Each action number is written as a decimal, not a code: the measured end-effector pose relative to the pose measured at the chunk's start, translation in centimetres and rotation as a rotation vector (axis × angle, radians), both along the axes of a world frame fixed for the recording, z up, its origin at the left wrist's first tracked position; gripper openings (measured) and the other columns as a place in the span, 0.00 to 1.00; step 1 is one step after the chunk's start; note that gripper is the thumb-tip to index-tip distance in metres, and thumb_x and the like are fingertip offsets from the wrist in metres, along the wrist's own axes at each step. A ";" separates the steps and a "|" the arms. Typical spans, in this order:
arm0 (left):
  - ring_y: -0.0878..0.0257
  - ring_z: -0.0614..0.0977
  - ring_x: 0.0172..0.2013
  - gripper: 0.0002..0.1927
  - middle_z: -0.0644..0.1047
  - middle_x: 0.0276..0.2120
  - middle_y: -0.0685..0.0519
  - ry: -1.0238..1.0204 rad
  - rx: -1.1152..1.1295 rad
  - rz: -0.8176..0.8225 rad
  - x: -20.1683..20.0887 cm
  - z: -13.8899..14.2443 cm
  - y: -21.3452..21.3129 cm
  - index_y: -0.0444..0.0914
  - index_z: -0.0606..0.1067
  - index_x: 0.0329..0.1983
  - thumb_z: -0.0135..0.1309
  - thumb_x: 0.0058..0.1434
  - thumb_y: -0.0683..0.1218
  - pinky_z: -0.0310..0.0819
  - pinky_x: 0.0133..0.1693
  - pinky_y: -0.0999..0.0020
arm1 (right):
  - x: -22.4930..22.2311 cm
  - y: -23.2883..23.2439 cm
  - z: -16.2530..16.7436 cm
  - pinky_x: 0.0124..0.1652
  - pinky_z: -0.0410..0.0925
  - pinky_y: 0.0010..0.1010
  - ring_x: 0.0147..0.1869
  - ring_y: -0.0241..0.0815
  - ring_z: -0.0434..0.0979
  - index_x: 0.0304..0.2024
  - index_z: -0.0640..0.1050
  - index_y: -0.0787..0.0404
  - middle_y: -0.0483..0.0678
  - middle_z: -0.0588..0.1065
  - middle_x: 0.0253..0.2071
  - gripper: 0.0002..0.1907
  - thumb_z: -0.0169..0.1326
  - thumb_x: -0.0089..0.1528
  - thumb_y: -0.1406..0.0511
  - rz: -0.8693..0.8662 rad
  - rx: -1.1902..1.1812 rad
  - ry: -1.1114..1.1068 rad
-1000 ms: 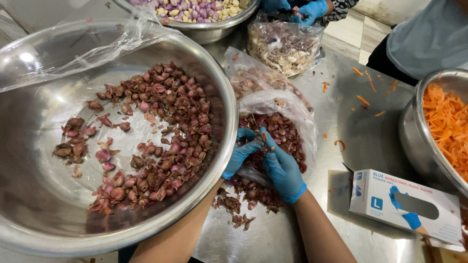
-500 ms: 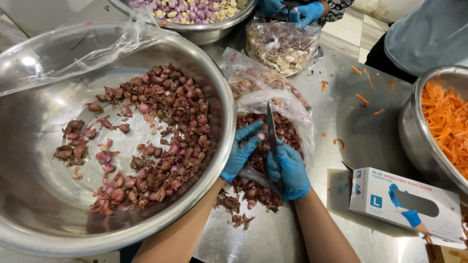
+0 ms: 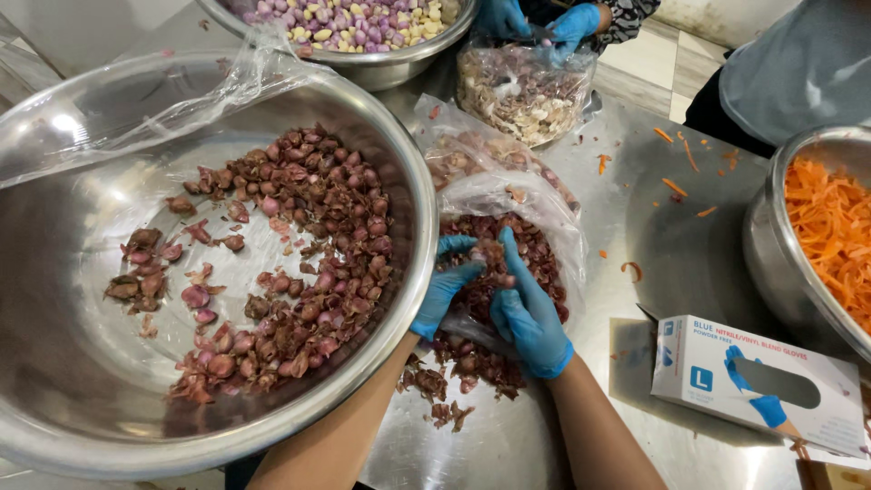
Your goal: The person peels shallots at a stainless steel prep table, using a small paring knife to trim and remove the outer skins from shallots taken from a large metal bowl. Peeled shallots are set aside while discarded skins accumulate on the table as other workers peel nearby.
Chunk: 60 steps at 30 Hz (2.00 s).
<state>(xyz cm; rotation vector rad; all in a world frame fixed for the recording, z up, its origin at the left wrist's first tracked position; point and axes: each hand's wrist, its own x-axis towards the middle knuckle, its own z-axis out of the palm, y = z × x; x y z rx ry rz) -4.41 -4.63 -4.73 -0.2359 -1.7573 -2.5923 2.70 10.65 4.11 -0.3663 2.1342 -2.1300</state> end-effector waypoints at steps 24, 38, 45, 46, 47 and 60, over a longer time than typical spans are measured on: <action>0.63 0.82 0.47 0.15 0.82 0.45 0.53 0.034 0.007 -0.019 0.6 2.3 -0.4 0.36 0.79 0.51 0.63 0.61 0.40 0.80 0.51 0.67 | -0.9 1.4 -1.9 0.23 0.59 0.21 0.23 0.30 0.60 0.76 0.57 0.53 0.40 0.65 0.24 0.29 0.38 0.72 0.58 -0.046 -0.063 -0.164; 0.64 0.81 0.49 0.16 0.80 0.48 0.52 0.139 -0.006 0.019 0.1 0.3 0.3 0.35 0.77 0.54 0.62 0.63 0.39 0.78 0.52 0.69 | -0.8 0.6 -3.3 0.30 0.58 0.19 0.30 0.26 0.57 0.76 0.61 0.57 0.34 0.60 0.27 0.28 0.44 0.73 0.63 -0.089 0.055 0.037; 0.63 0.83 0.45 0.13 0.82 0.42 0.52 -0.026 0.096 -0.003 0.6 1.2 0.7 0.35 0.80 0.48 0.66 0.61 0.42 0.81 0.52 0.67 | -0.4 0.0 -2.7 0.29 0.59 0.20 0.28 0.26 0.58 0.75 0.62 0.55 0.35 0.61 0.25 0.27 0.44 0.73 0.62 -0.176 0.268 0.207; 0.64 0.82 0.45 0.13 0.82 0.42 0.53 -0.026 0.076 -0.009 0.6 1.2 0.6 0.35 0.80 0.48 0.65 0.61 0.43 0.80 0.51 0.68 | -0.4 0.0 -2.7 0.29 0.59 0.20 0.28 0.26 0.57 0.75 0.62 0.55 0.35 0.61 0.25 0.27 0.44 0.73 0.62 -0.153 0.234 0.181; 0.65 0.82 0.45 0.13 0.82 0.42 0.54 -0.027 0.056 -0.015 0.6 1.1 0.4 0.36 0.81 0.48 0.64 0.62 0.44 0.79 0.51 0.69 | -0.4 0.1 -2.7 0.28 0.58 0.20 0.28 0.27 0.57 0.75 0.62 0.55 0.35 0.60 0.25 0.27 0.44 0.73 0.62 -0.130 0.199 0.154; 0.72 0.78 0.37 0.13 0.83 0.38 0.57 0.133 -0.063 0.052 -0.7 -1.6 0.9 0.34 0.82 0.50 0.59 0.65 0.44 0.75 0.42 0.76 | -1.4 0.8 -5.8 0.24 0.60 0.23 0.24 0.31 0.63 0.46 0.73 0.68 0.42 0.69 0.26 0.17 0.43 0.76 0.59 -0.182 -0.071 -0.126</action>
